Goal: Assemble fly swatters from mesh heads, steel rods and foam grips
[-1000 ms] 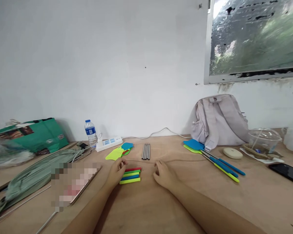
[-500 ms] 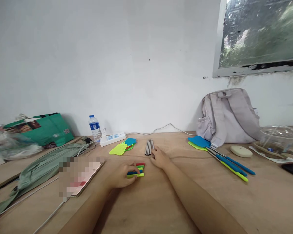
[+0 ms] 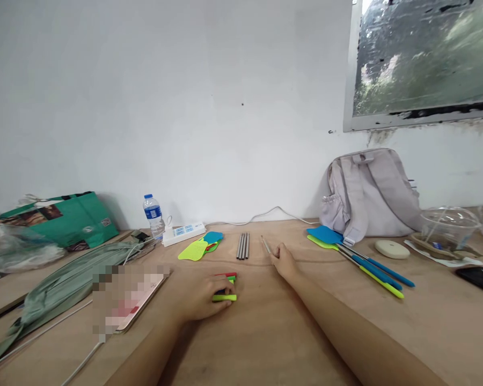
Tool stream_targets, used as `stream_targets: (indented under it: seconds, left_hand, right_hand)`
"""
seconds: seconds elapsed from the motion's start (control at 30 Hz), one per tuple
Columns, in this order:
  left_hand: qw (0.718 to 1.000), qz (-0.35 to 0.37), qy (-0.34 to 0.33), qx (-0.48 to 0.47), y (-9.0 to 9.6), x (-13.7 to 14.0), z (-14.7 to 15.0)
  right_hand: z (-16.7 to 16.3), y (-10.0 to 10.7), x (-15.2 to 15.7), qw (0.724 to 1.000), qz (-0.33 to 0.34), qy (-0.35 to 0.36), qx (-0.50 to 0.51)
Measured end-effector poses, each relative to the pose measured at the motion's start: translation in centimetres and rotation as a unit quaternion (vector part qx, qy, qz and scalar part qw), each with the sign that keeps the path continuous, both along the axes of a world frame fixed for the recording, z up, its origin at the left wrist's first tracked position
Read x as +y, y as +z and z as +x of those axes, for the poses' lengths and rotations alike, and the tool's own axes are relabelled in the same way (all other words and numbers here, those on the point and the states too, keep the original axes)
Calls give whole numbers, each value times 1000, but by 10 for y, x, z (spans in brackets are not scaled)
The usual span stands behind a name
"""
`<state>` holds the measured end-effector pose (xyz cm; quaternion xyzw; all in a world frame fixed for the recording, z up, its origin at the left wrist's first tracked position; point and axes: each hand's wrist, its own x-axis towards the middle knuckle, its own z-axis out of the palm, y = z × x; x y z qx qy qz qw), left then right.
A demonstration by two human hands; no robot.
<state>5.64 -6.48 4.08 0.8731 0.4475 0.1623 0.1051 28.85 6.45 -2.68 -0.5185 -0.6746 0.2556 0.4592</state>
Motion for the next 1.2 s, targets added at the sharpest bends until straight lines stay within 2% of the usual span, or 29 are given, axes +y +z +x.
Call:
stream_targets:
  seconds: [0.17,0.27,0.33,0.53,0.73,0.9,1.0,1.1,1.2]
  left_hand:
    - [995,37,-10,88,-8,2,5]
    - [993,61,3,102,-17,1,11]
    - [994,62,13,84,-21,-1,17]
    - [999,44,-14,27,-19,-8,31]
    - [998,37,-13,42,-22,-9,34]
    - [998,52,-2,47,-22,-11,37]
    - [996,74,-27,31,-20,-13,39]
    - [997,74,-26,-12,-20,-15,45]
    - [996,55,-41,-63,-25,-19,55]
  right_hand:
    - [-7,-6,-31,985,-9,33,167]
    - [-11,-3,-60,943,-41,125,304]
    - [-10,3,-78,915,-59,181,355]
    - [2,14,-103,896,-83,276,338]
    - [6,18,-108,866,-99,378,311]
    - [4,24,-112,827,-156,402,362]
    - [1,23,-111,833,-174,376,367]
    - [-5,15,-107,867,-141,312,361]
    - [-15,6,-107,893,-101,277,341]
